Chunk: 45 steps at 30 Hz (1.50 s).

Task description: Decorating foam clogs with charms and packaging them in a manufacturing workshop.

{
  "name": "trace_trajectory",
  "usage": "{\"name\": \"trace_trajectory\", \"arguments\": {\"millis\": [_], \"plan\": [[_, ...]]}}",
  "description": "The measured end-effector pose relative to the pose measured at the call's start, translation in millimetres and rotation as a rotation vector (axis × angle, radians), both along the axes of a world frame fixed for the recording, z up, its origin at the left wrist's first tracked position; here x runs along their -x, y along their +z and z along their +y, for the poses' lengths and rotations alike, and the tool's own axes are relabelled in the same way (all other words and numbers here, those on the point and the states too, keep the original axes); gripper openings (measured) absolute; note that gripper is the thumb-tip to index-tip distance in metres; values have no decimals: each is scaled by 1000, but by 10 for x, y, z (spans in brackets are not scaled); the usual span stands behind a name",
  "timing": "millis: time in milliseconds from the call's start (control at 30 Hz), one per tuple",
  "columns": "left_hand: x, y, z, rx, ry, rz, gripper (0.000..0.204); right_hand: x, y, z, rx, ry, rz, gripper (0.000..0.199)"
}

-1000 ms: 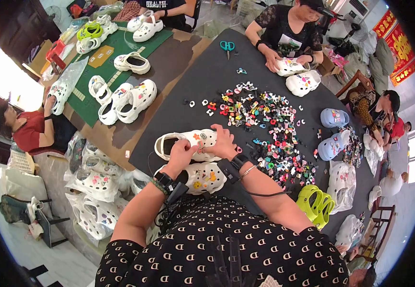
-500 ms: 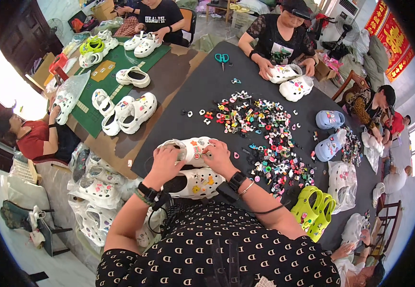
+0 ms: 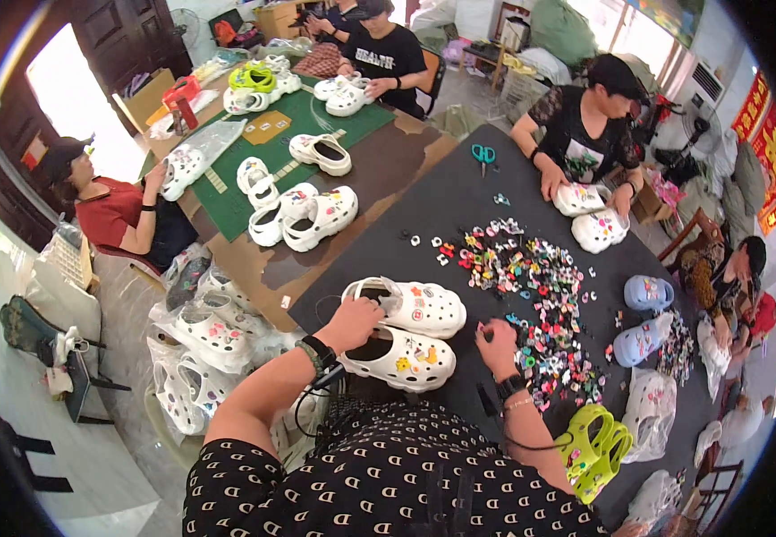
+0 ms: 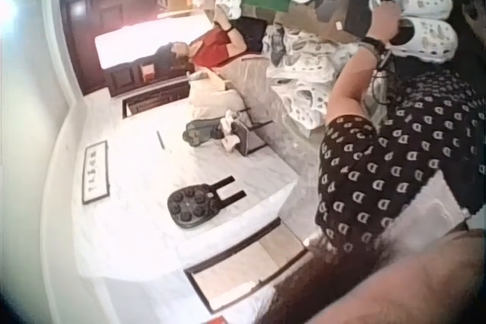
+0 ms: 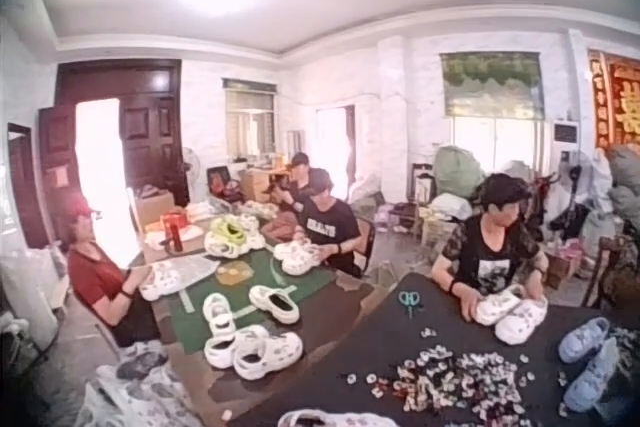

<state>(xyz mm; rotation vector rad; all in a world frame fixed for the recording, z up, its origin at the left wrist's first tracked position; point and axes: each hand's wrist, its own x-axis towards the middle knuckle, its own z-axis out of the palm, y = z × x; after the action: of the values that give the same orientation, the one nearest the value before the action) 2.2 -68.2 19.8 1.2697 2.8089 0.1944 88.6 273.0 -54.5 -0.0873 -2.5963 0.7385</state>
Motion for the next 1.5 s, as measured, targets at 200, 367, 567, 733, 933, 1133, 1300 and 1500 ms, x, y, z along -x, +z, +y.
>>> {"name": "trace_trajectory", "arguments": {"millis": [200, 367, 567, 733, 933, 1133, 1300, 1500], "plan": [[-14, -18, -188, -161, 109, -29, 16, -545, -68, 78, -120, -59, -225, 39], [444, 233, -580, -308, 374, -18, 27, -728, -21, -63, -151, -70, -270, 39], [1589, 445, -990, -196, 774, -27, 32, -715, 3, -209, -191, -242, -295, 36], [2691, 70, -1784, -215, 876, 255, 28, -654, -1, -329, -201, -312, -278, 34], [3778, 79, -2704, -499, 848, 255, 40, -559, 18, -494, -225, -347, -287, 39], [2985, 139, -832, -477, 540, -147, 41, -849, -44, -424, -132, -516, -322, 41], [1998, -469, -912, -371, 443, -166, 34, -643, 165, -383, -12, -347, -368, 39], [819, -337, -81, -431, 260, -275, 31, -1005, 454, 63, 17, -372, -127, 30]]}}
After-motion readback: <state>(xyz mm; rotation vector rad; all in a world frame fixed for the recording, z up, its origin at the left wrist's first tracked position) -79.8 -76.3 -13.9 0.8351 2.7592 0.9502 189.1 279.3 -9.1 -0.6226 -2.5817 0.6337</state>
